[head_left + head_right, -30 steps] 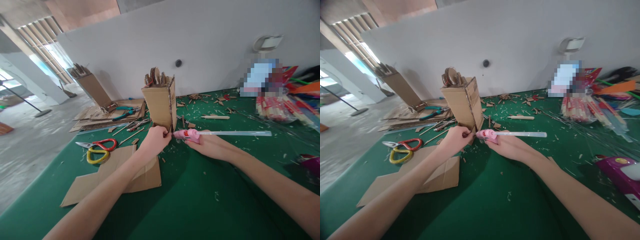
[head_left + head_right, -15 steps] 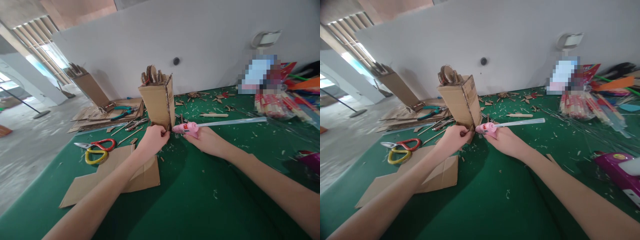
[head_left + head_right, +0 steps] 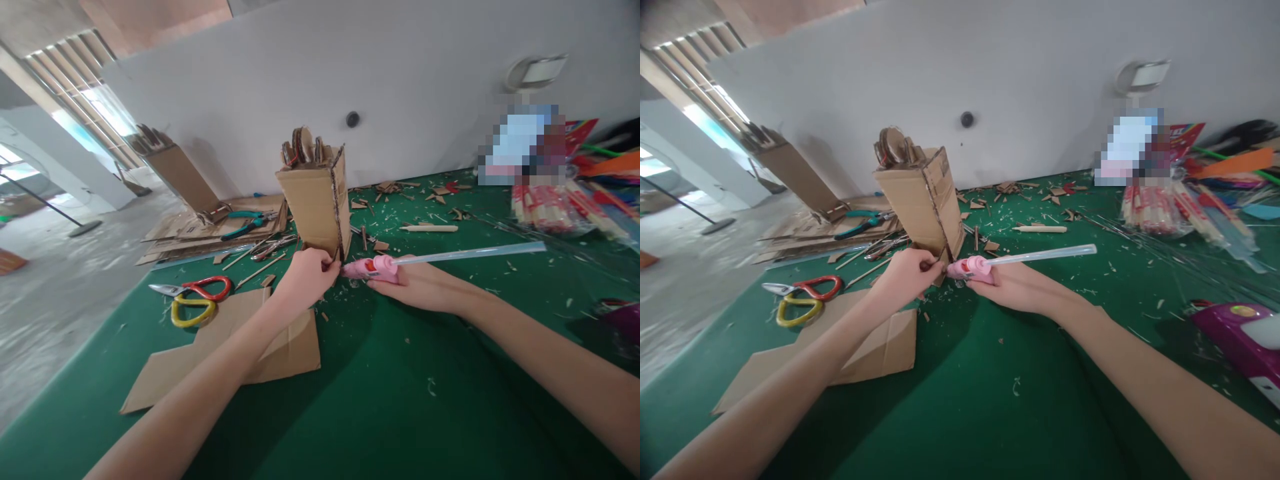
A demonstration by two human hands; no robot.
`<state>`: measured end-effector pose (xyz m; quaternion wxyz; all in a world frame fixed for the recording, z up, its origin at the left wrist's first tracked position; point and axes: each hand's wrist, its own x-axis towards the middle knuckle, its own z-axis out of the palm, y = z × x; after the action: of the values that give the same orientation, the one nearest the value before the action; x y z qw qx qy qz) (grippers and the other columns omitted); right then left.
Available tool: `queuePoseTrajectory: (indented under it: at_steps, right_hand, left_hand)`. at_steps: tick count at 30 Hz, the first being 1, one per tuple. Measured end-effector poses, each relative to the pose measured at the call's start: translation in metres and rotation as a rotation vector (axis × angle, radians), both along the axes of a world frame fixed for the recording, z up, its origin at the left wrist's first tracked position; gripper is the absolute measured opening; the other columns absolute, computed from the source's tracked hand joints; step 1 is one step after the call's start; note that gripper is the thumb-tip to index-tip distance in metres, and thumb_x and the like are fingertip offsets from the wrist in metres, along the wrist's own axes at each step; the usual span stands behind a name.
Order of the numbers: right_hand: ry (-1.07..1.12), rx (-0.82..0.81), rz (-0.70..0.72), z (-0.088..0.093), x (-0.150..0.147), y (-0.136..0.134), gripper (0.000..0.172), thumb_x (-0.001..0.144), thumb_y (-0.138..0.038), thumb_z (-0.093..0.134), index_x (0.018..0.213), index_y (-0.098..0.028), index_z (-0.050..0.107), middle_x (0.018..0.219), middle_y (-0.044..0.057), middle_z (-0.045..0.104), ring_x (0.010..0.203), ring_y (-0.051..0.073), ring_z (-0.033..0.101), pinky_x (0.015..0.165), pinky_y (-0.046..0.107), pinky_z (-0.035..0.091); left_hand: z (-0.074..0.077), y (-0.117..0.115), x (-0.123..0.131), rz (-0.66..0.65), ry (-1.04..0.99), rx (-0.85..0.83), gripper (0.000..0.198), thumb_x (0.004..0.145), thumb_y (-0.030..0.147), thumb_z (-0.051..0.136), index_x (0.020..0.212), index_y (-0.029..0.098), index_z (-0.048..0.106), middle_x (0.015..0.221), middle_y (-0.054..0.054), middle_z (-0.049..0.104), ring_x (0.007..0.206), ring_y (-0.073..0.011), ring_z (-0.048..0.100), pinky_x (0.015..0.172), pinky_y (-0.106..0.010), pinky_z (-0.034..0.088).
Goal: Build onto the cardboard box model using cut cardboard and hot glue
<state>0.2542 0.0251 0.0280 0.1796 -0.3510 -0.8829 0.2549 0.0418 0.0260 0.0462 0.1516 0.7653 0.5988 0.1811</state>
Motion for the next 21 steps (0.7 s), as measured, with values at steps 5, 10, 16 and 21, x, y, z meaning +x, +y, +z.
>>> queuePoseTrajectory:
  at_steps: [5,10,16,21]
  right_hand:
    - [-0.026,0.033,-0.009,-0.0017,0.0029,0.0015,0.04,0.093,-0.041,0.039,0.128,-0.031,0.056,0.107,-0.001,0.068,0.089,0.02,0.065,0.079,0.029,0.048]
    - [-0.142,0.052,-0.075,-0.0076,0.0054,0.0048,0.041,0.091,-0.049,0.04,0.116,-0.027,0.064,0.08,0.001,0.068,0.065,0.018,0.061,0.06,0.029,0.047]
    - [-0.134,0.031,-0.081,-0.0033,0.0049,0.002,0.038,0.091,-0.046,0.041,0.115,-0.03,0.064,0.088,0.0,0.07,0.072,0.02,0.064,0.068,0.031,0.05]
    - [0.001,0.102,-0.171,-0.0027,0.0021,-0.0014,0.041,0.093,-0.035,0.04,0.131,-0.031,0.054,0.11,0.0,0.069,0.1,0.023,0.064,0.084,0.033,0.051]
  left_hand:
    - [0.003,-0.0023,0.0014,0.004,-0.024,-0.018,0.032,0.085,0.027,0.049,0.055,0.016,0.052,0.051,0.0,0.055,0.038,-0.0076,0.047,0.046,-0.022,0.035]
    - [0.0047,-0.0037,0.0021,0.019,-0.037,-0.029,0.034,0.085,0.027,0.049,0.053,0.016,0.05,0.05,0.0,0.054,0.04,-0.0077,0.046,0.047,-0.022,0.037]
    - [0.0024,-0.0017,-0.0001,0.011,-0.03,-0.008,0.033,0.084,0.028,0.049,0.054,0.016,0.053,0.051,0.0,0.055,0.043,-0.0084,0.047,0.046,-0.022,0.038]
    - [0.0017,-0.0009,-0.0017,-0.011,-0.001,0.01,0.034,0.086,0.03,0.046,0.056,0.016,0.055,0.05,0.0,0.053,0.042,-0.0092,0.046,0.047,-0.023,0.036]
